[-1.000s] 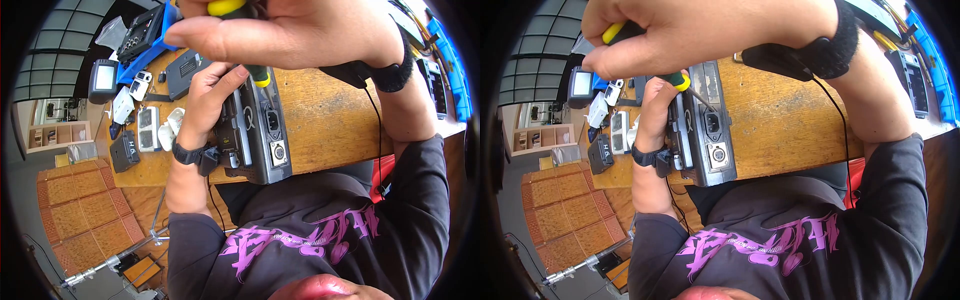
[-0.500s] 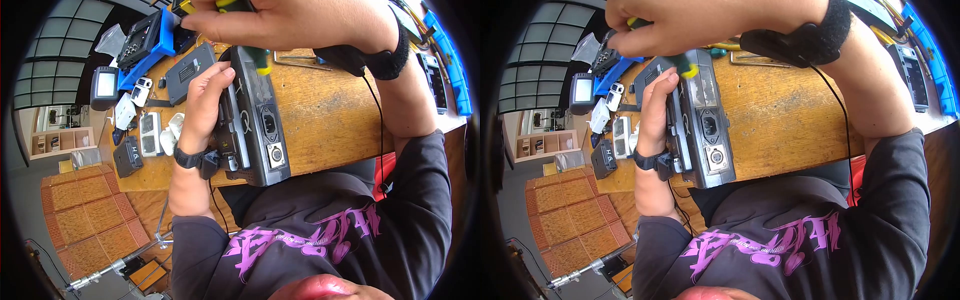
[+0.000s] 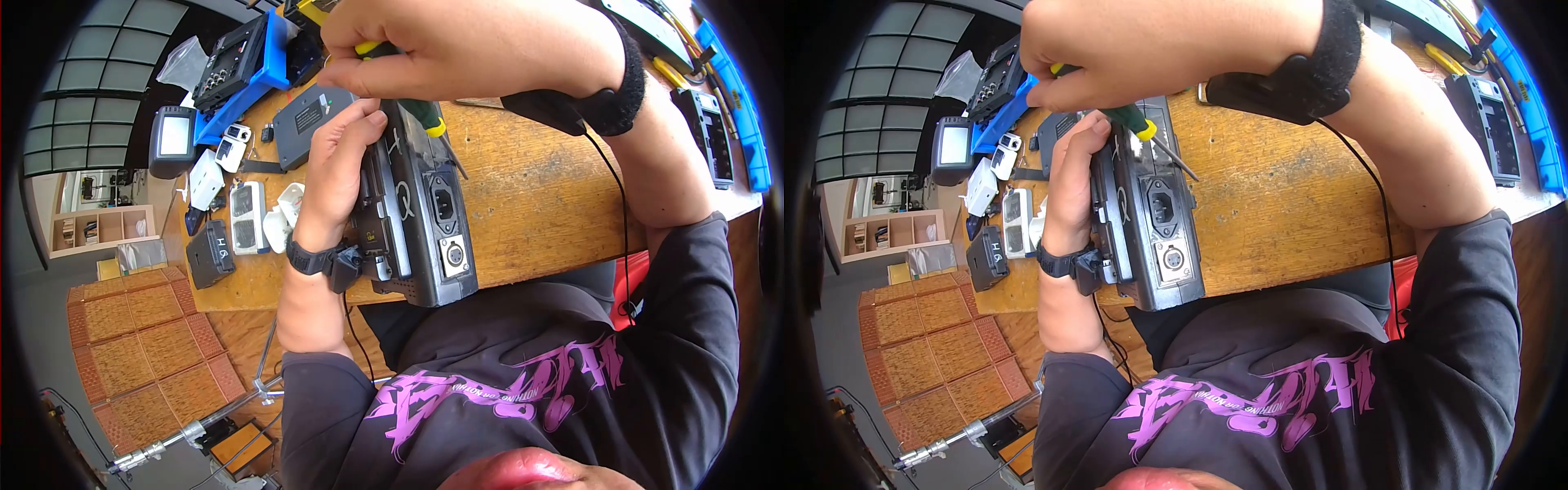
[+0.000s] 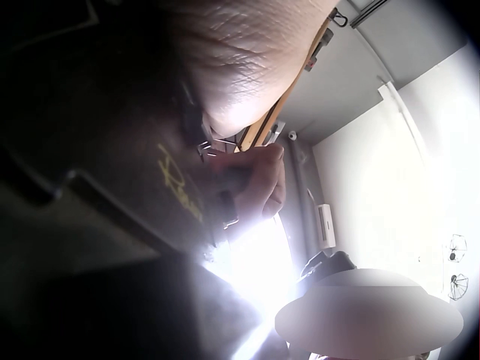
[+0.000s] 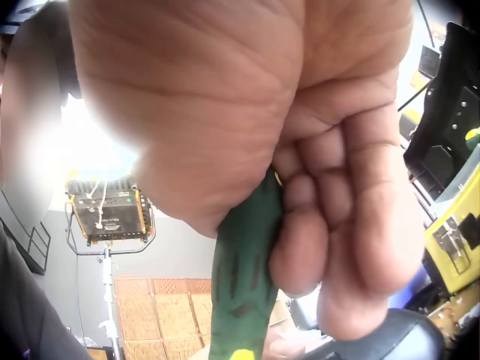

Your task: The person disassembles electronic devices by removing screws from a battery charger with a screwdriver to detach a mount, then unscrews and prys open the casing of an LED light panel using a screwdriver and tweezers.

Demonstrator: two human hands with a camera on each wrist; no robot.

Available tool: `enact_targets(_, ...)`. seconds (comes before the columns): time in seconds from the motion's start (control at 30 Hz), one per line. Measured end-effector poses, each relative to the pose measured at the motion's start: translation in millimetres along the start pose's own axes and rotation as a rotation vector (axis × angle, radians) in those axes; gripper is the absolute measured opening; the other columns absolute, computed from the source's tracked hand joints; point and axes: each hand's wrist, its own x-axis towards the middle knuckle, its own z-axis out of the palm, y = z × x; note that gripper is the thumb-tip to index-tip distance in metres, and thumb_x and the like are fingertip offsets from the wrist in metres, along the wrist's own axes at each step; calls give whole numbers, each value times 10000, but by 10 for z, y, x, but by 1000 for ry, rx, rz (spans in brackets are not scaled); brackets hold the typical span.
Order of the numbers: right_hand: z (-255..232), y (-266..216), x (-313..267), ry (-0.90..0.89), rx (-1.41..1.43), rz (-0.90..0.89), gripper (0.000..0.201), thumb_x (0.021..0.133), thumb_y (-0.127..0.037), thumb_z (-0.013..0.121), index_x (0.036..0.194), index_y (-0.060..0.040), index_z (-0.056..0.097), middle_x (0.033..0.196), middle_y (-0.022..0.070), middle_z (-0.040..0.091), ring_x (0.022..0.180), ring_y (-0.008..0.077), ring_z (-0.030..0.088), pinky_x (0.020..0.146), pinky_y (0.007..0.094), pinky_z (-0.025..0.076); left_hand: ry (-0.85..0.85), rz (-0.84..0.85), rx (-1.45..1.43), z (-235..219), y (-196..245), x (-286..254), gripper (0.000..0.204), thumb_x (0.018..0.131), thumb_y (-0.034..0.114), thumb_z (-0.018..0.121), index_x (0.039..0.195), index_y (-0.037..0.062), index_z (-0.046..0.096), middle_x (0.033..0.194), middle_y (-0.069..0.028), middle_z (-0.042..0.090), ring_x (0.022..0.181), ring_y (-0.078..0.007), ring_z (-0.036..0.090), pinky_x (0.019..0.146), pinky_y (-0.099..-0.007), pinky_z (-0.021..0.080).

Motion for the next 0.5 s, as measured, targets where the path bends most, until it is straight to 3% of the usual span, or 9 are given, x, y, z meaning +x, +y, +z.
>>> enact_targets(0.17, 57, 97, 32, 80, 12, -44, 329, 954, -211, 657, 774, 59, 713, 655, 232, 651, 606, 375, 673, 606, 414, 558, 31, -11, -9, 57, 37, -12, 297, 1031, 182, 547, 1210, -31, 653, 973, -4, 694, 826, -51, 638, 743, -226, 496)
enact_targets(0.27, -129, -27, 74, -77, 12, 0, 312, 946, -195, 660, 771, 57, 717, 661, 234, 654, 597, 371, 669, 598, 412, 557, 41, 9, -40, 82, 9, 1, 296, 1027, 183, 546, 1203, -30, 652, 972, -3, 693, 823, -55, 639, 743, -227, 497)
enact_targets(0.33, -152, -72, 206, -392, 24, 388, 310, 938, -193, 658, 771, 60, 718, 669, 228, 662, 595, 367, 668, 592, 412, 556, 24, 3, -29, 11, -36, 24, 291, 1026, 183, 545, 1192, -29, 656, 969, -5, 694, 822, -58, 641, 746, -227, 498)
enact_targets(0.37, -122, -15, 176, -390, 24, 389, 310, 938, -193, 658, 771, 60, 718, 669, 228, 662, 595, 367, 668, 592, 412, 556, 8, -2, -19, -13, -44, 34, 287, 1024, 183, 544, 1181, -27, 659, 966, -7, 694, 822, -61, 644, 748, -228, 499)
enact_targets(0.43, -44, 95, 126, -283, 102, 172, 295, 928, -186, 656, 779, 60, 722, 683, 227, 673, 595, 371, 668, 597, 408, 563, 15, 1, -25, 17, -26, 21, 277, 1023, 181, 545, 1165, -25, 664, 959, -10, 695, 818, -63, 645, 748, -226, 499)
enact_targets(0.5, -102, -10, 84, -233, 76, 166, 289, 925, -184, 657, 786, 60, 724, 691, 229, 677, 599, 372, 670, 601, 407, 565, 29, 2, -34, 41, -5, 11, 268, 1022, 179, 546, 1150, -22, 668, 952, -13, 696, 815, -65, 647, 748, -225, 499)
